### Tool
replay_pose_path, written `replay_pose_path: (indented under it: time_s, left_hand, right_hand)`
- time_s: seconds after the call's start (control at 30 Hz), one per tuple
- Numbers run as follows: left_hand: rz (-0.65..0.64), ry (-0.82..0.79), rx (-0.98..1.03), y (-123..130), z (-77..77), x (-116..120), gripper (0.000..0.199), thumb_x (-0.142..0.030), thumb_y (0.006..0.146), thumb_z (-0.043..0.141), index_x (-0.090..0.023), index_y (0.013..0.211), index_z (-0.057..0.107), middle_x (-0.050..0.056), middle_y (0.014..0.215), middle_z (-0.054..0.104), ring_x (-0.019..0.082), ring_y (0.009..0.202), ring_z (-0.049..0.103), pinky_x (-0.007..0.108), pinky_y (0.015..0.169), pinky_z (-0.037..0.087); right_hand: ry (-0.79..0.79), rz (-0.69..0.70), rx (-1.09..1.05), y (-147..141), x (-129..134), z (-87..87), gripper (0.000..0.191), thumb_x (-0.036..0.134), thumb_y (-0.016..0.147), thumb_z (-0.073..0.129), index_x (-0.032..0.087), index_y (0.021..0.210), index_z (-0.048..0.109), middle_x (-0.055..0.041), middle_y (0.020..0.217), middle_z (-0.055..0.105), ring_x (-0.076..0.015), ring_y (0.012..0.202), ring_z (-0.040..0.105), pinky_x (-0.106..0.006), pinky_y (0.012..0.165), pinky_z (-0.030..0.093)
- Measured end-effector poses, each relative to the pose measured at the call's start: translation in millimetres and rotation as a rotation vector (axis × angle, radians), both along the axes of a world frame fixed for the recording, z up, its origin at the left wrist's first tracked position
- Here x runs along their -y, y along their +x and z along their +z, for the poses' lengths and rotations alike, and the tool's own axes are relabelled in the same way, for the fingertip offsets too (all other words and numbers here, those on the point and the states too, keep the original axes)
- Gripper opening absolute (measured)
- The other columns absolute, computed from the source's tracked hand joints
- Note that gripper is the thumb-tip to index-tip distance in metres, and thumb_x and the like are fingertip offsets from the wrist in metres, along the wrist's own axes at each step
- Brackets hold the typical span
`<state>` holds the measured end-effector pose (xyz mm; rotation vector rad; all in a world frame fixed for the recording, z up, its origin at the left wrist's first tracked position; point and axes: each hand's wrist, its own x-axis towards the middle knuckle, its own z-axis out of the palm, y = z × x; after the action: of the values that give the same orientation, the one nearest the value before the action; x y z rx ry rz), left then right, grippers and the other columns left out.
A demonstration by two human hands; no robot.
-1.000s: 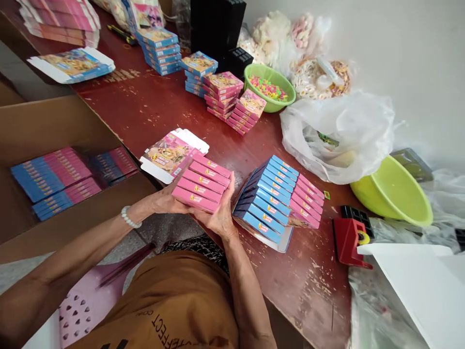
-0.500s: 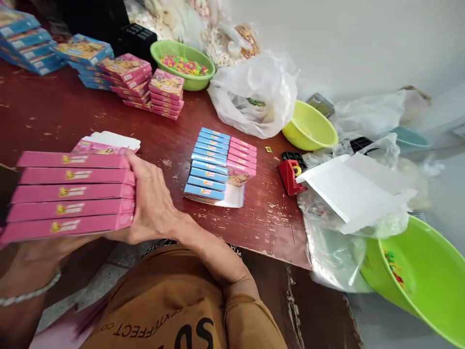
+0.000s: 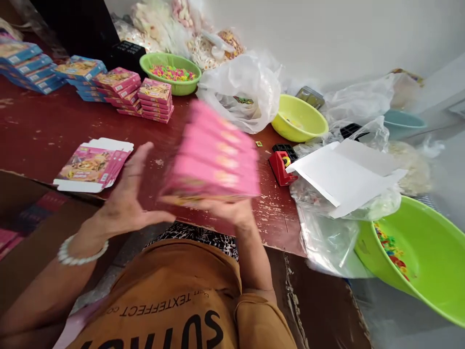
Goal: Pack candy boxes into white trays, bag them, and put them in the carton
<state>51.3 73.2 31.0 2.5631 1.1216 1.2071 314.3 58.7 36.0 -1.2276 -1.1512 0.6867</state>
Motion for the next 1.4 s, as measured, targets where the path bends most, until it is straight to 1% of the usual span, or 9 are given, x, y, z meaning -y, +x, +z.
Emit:
replay_pose_path:
  time_s: [0.13, 0.23, 0.43, 0.6, 0.9, 1.03, 1.13, 1.27, 1.4]
  left_hand:
    - [0.094, 0.147, -0.227, 57, -17.6, -20, 0.071, -0.064, 0.099, 0.067, -0.045, 0.165, 0.045, 0.008, 0.172, 0.049, 0.046, 0.165, 0.032, 0.077, 0.134, 0.011]
    - [0.171, 0.148, -0.294, 82, -29.2, -31, 0.048, -0.057, 0.107, 0.054, -0.041, 0.152, 0.062, 0.006, 0.165, 0.058, 0.045, 0.162, 0.038, 0.080, 0.132, 0.006]
    - [0.174, 0.120, -0.271, 86, -48.9, -51, 0.051, -0.058, 0.107, 0.052, -0.036, 0.152, 0.064, 0.006, 0.163, 0.059, 0.044, 0.161, 0.037, 0.078, 0.133, 0.008]
    - [0.119, 0.087, -0.304, 82, -41.0, -58, 0.046, -0.053, 0.111, 0.051, -0.035, 0.149, 0.069, 0.008, 0.156, 0.064, 0.046, 0.156, 0.043, 0.085, 0.128, 0.011]
    - [0.102, 0.118, -0.306, 87, -29.2, -61, 0.043, -0.049, 0.113, 0.047, -0.030, 0.137, 0.078, 0.009, 0.145, 0.072, 0.049, 0.145, 0.056, 0.091, 0.122, 0.024]
    - [0.100, 0.083, -0.294, 88, -29.0, -61, 0.040, -0.048, 0.111, 0.051, -0.032, 0.136, 0.078, 0.007, 0.146, 0.072, 0.048, 0.148, 0.054, 0.086, 0.129, 0.021]
    - [0.091, 0.087, -0.287, 88, -30.2, -63, 0.041, -0.047, 0.112, 0.049, -0.031, 0.135, 0.079, 0.007, 0.145, 0.073, 0.048, 0.148, 0.054, 0.087, 0.128, 0.021]
    - [0.081, 0.146, -0.291, 87, -33.0, -65, 0.044, -0.046, 0.114, 0.044, -0.028, 0.135, 0.079, 0.008, 0.143, 0.073, 0.050, 0.145, 0.056, 0.092, 0.121, 0.023]
    - [0.070, 0.211, -0.304, 84, -36.3, -66, 0.044, -0.044, 0.115, 0.043, -0.027, 0.135, 0.078, 0.009, 0.144, 0.071, 0.046, 0.145, 0.056, 0.085, 0.123, 0.027]
  right_hand:
    - [0.236, -0.007, -0.459, 66, -11, -39.1, 0.038, 0.054, 0.057, 0.092, 0.025, 0.076, 0.079, -0.0004, 0.075, 0.080, -0.0266, 0.071, 0.080, -0.053, 0.084, 0.072]
    - [0.209, -0.033, -0.643, 85, -19, -72.0, 0.043, 0.046, 0.051, 0.095, 0.027, 0.087, 0.080, 0.0024, 0.078, 0.079, -0.0247, 0.075, 0.079, -0.049, 0.085, 0.071]
    - [0.134, 0.011, -0.551, 74, -26, -111.2, 0.055, 0.040, 0.049, 0.096, 0.030, 0.100, 0.079, 0.0049, 0.084, 0.077, -0.0209, 0.074, 0.075, -0.044, 0.083, 0.069]
    - [0.136, 0.059, -0.418, 64, -22, -118.5, 0.043, 0.039, 0.052, 0.096, 0.029, 0.089, 0.078, 0.0037, 0.079, 0.077, -0.0219, 0.073, 0.073, -0.046, 0.084, 0.069]
    - [0.236, 0.018, -0.134, 71, -22, -126.0, 0.061, 0.063, 0.063, 0.093, 0.033, 0.113, 0.077, -0.0046, 0.124, 0.078, -0.0328, 0.123, 0.073, -0.057, 0.104, 0.066]
    - [0.153, 0.030, 0.032, 83, -17, -141.5, 0.076, 0.058, 0.073, 0.087, 0.035, 0.142, 0.064, -0.0079, 0.150, 0.066, -0.0309, 0.138, 0.066, -0.055, 0.105, 0.065]
    - [0.058, -0.007, 0.163, 98, -11, -153.4, 0.086, 0.053, 0.075, 0.085, 0.031, 0.153, 0.055, -0.0116, 0.152, 0.064, -0.0301, 0.139, 0.064, -0.056, 0.112, 0.062]
    - [-0.132, -0.068, 0.404, 117, -9, -164.7, 0.069, 0.061, 0.079, 0.078, 0.025, 0.137, 0.067, -0.0151, 0.138, 0.073, -0.0326, 0.131, 0.069, -0.061, 0.119, 0.056]
    - [-0.204, -0.065, 0.499, 118, -12, -168.1, 0.064, 0.060, 0.080, 0.080, 0.021, 0.129, 0.070, -0.0184, 0.135, 0.075, -0.0331, 0.124, 0.073, -0.053, 0.114, 0.061]
